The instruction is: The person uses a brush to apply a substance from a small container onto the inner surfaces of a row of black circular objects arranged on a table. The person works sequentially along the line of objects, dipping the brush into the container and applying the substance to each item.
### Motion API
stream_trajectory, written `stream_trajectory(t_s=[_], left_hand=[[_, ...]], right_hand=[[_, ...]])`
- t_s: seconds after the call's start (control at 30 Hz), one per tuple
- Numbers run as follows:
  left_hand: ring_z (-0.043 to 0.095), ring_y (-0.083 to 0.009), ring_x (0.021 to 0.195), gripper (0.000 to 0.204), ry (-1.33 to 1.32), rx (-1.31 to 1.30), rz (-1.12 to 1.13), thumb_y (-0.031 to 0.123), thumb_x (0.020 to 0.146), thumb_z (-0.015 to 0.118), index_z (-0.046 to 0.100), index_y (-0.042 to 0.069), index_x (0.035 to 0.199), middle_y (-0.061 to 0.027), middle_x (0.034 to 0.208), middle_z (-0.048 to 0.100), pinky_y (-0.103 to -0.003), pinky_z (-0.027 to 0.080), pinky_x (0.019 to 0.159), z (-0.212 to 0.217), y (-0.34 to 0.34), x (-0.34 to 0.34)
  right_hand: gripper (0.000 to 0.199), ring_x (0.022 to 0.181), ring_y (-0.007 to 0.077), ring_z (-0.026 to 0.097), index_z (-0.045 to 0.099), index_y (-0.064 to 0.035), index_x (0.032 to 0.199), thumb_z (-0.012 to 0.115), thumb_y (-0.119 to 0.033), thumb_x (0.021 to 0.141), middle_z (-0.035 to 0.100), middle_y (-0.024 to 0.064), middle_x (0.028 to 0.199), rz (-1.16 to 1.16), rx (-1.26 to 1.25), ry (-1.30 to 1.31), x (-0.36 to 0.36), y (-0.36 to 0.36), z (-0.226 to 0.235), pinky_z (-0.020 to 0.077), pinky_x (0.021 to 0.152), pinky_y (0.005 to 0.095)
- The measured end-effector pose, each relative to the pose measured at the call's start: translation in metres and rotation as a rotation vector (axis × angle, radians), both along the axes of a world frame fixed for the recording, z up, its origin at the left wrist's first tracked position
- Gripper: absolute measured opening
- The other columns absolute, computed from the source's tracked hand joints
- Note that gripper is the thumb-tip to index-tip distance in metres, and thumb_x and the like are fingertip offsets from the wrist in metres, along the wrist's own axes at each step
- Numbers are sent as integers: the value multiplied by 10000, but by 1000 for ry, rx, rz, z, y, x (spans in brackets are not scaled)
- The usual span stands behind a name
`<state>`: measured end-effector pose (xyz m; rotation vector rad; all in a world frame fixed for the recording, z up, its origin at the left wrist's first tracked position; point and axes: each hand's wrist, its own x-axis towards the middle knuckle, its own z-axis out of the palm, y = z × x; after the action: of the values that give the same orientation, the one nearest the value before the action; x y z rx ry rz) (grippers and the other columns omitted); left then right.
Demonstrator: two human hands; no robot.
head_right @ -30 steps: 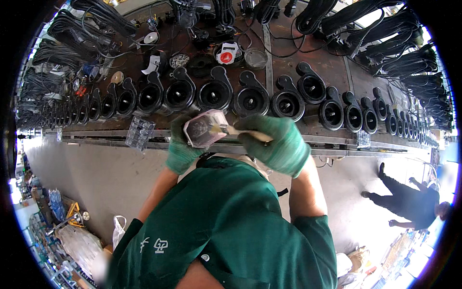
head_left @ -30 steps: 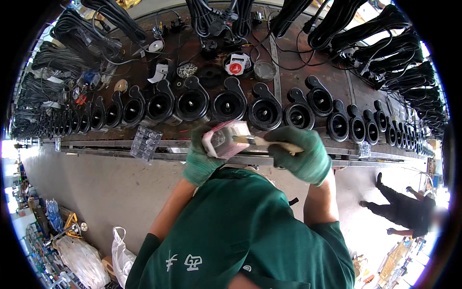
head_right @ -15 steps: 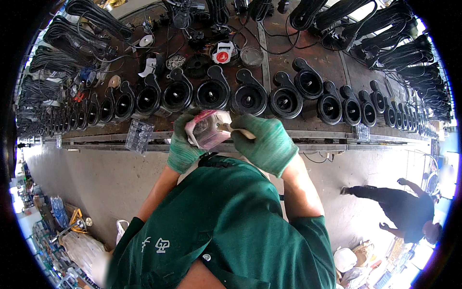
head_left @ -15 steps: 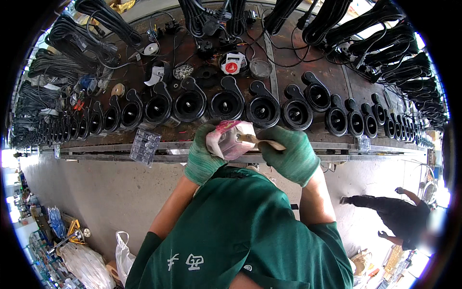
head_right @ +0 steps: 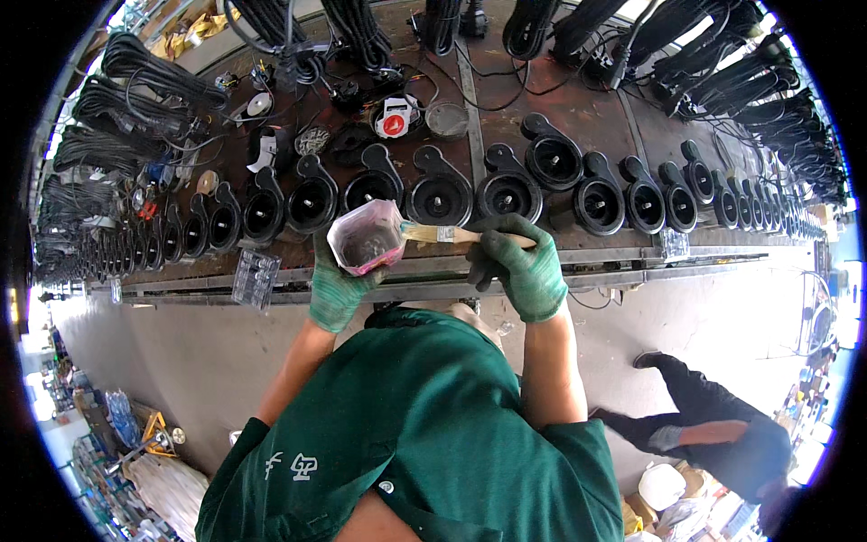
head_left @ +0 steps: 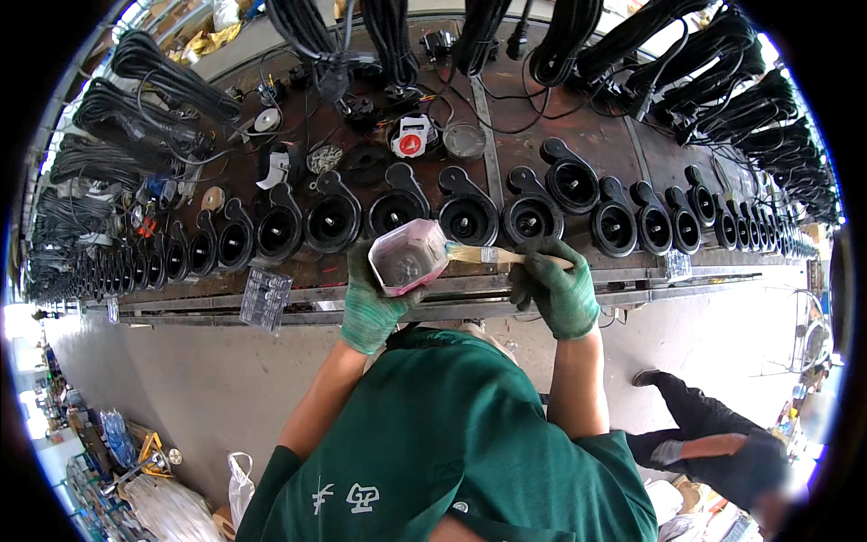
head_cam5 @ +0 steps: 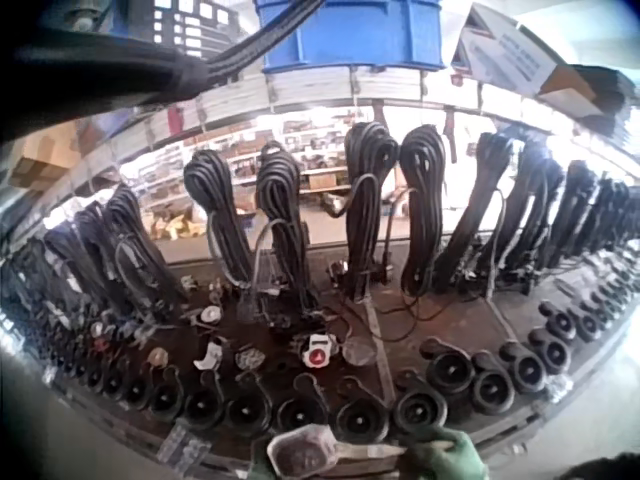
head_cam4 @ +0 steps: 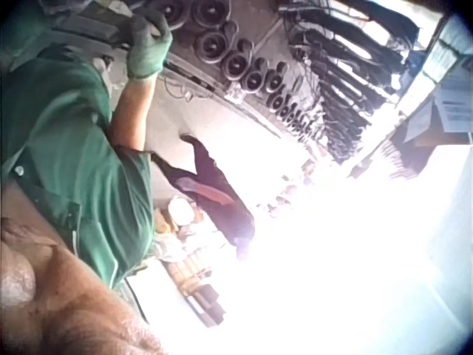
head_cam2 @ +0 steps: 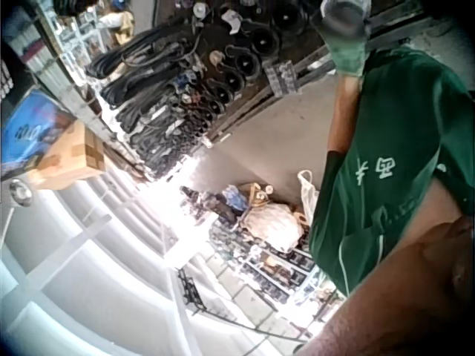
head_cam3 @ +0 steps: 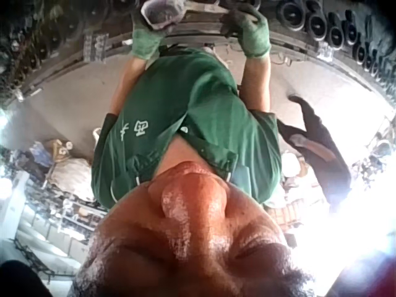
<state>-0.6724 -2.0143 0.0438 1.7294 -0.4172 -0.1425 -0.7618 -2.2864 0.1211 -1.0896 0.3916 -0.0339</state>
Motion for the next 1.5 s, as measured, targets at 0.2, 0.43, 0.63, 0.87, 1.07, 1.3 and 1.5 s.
stream_trajectory(t_s=[0.2,0.43,0.63,0.87,1.07,1.3,1.5], left_hand=[[593,-238,1218,876,61,-159,-70,-29,685,878,382,66,1402,-115,1355,553,-400,514,1035,-2,-21,7],[618,-244,1183,865,12,-83,11,-65,667,864,383,34,1381,-133,1348,563,-390,544,1009,10,-25,2],[599,-226,1214,857,127,-146,72,171,737,901,443,47,1450,-88,1361,582,-372,507,1033,1,-9,-12],[579,-260,1260,911,99,-119,85,-107,675,827,366,57,1444,-127,1407,533,-408,509,1070,2,1,-22],[577,-269,1268,894,0,-118,122,5,717,857,362,66,1458,-129,1417,528,-417,508,1065,-10,4,-30],[568,-264,1267,891,109,-189,162,95,738,881,371,74,1467,-112,1398,537,-414,494,1071,-6,-7,-44],[572,-255,1252,878,69,-145,199,129,738,884,397,43,1464,-116,1384,549,-403,485,1067,3,-36,-54]], right_hand=[[208,593,210,643,643,20,1067,636,-142,937,688,131,793,-128,208,-12,-2,-33,-47,504,516,299],[185,493,118,543,687,-5,1085,684,-125,945,655,62,709,-237,-310,159,-8,-103,-42,410,440,245],[193,523,127,594,683,14,1081,683,-115,937,666,73,730,20,-519,327,35,-115,-64,475,454,276],[206,639,99,544,703,-21,1026,717,-211,949,679,15,754,318,-906,160,87,-121,-87,466,605,251],[285,783,306,669,634,-48,1173,627,-265,987,708,154,868,526,-1143,34,100,-107,-73,534,766,385],[265,916,356,704,676,-82,1114,660,-270,928,727,181,970,843,-1327,112,96,-122,-59,547,813,418],[200,949,361,680,713,-72,1026,690,-207,881,713,168,1045,694,-1419,-320,90,-157,-61,544,837,417]])
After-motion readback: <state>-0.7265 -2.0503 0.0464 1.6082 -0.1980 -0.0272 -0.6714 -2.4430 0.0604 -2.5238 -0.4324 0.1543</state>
